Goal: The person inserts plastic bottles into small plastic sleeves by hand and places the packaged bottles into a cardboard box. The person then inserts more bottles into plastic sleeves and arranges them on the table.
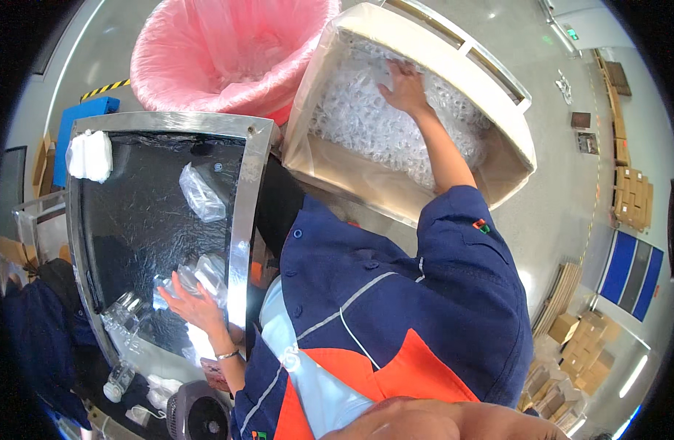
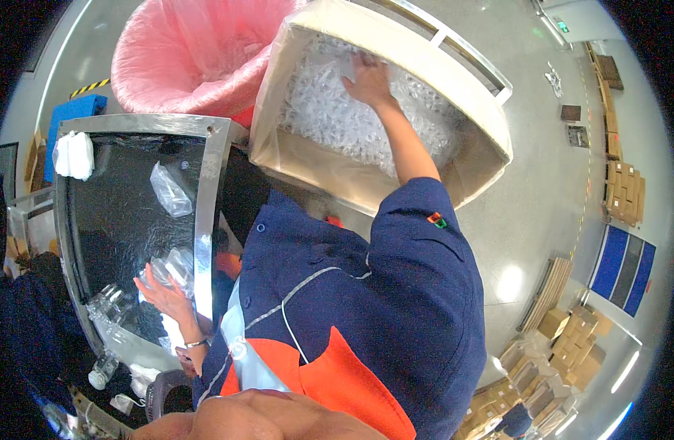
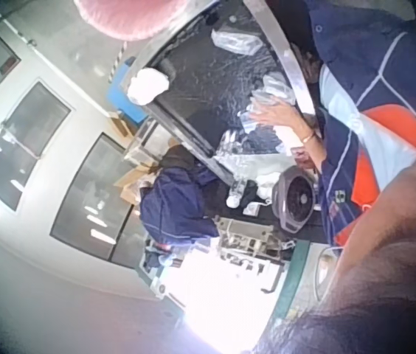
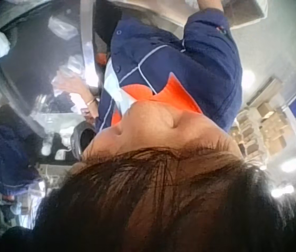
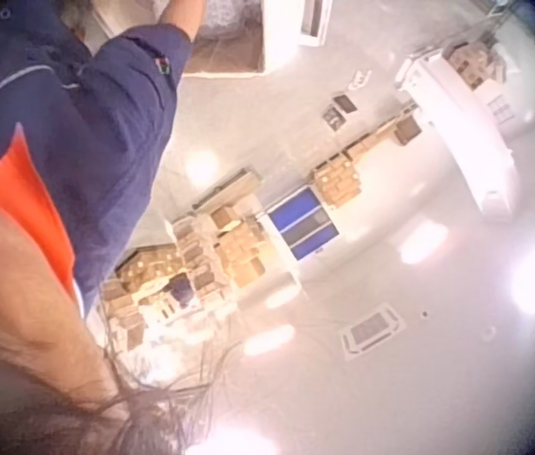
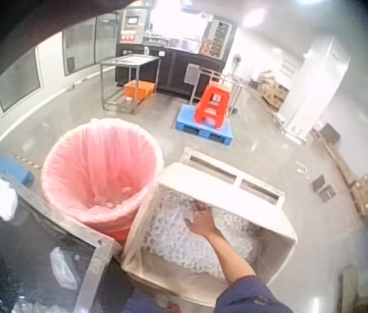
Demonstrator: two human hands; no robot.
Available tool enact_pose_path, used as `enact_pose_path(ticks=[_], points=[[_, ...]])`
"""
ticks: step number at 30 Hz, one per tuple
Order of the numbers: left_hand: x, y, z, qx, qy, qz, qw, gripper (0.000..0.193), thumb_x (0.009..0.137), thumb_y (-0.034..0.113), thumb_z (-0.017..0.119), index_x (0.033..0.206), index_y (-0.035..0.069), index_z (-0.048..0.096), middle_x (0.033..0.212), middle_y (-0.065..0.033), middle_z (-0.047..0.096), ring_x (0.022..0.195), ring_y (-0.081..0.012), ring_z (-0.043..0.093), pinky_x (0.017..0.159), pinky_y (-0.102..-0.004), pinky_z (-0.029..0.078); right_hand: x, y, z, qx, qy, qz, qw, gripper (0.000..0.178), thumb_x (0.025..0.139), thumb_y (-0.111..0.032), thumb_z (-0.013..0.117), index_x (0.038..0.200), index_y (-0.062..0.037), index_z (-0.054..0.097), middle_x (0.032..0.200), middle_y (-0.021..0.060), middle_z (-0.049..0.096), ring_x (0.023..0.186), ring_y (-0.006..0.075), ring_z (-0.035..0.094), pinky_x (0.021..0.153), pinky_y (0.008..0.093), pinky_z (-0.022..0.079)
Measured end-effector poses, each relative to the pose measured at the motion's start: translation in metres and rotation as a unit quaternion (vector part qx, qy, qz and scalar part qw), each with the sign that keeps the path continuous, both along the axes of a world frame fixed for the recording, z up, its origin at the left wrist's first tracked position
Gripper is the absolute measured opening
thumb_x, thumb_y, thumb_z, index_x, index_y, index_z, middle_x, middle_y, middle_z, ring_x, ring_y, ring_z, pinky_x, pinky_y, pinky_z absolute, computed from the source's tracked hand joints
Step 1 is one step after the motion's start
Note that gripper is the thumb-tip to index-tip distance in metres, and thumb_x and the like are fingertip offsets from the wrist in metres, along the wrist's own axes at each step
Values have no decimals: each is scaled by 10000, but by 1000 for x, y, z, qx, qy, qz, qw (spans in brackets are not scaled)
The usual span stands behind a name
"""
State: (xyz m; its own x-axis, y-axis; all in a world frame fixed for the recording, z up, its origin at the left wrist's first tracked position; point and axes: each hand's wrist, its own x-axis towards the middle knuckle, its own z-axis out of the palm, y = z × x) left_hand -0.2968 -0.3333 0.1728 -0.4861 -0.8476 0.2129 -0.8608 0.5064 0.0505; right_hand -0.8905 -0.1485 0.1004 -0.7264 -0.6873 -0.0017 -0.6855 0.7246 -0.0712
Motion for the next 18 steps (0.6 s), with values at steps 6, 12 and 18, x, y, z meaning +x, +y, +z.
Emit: enact_pose_path(ticks=[6, 12, 18], points=[[2, -3, -1, 6, -4, -2, 1000, 557, 903, 254, 572, 1416, 129, 394, 1479, -292, 233, 1367, -431, 265, 1098, -514, 253, -14, 61, -17, -18, -59, -43, 997, 739, 818, -450, 650, 1460, -349, 299, 1522, 56, 326, 1401, 389, 237, 1028, 707, 269], [14, -19, 35, 53, 29, 8, 998, 746, 819, 292, 696, 1444, 73, 353, 1497, -302, 204, 1405, -437, 199, 1129, -516, 217, -20, 52, -18, -24, -73, -5, 997, 706, 821, -419, 653, 1442, -390, 318, 1485, 53, 386, 1374, 375, 295, 1026, 683, 308], [-161, -24, 127, -69, 142, -285, 946, 526, 837, -5, 599, 1341, -16, 448, 1411, -222, 428, 1306, -362, 423, 1075, -458, 351, -27, 45, -12, -13, -59, 6, 998, 651, 834, -424, 654, 1419, -321, 388, 1355, 124, 521, 1256, 365, 465, 1024, 586, 376]])
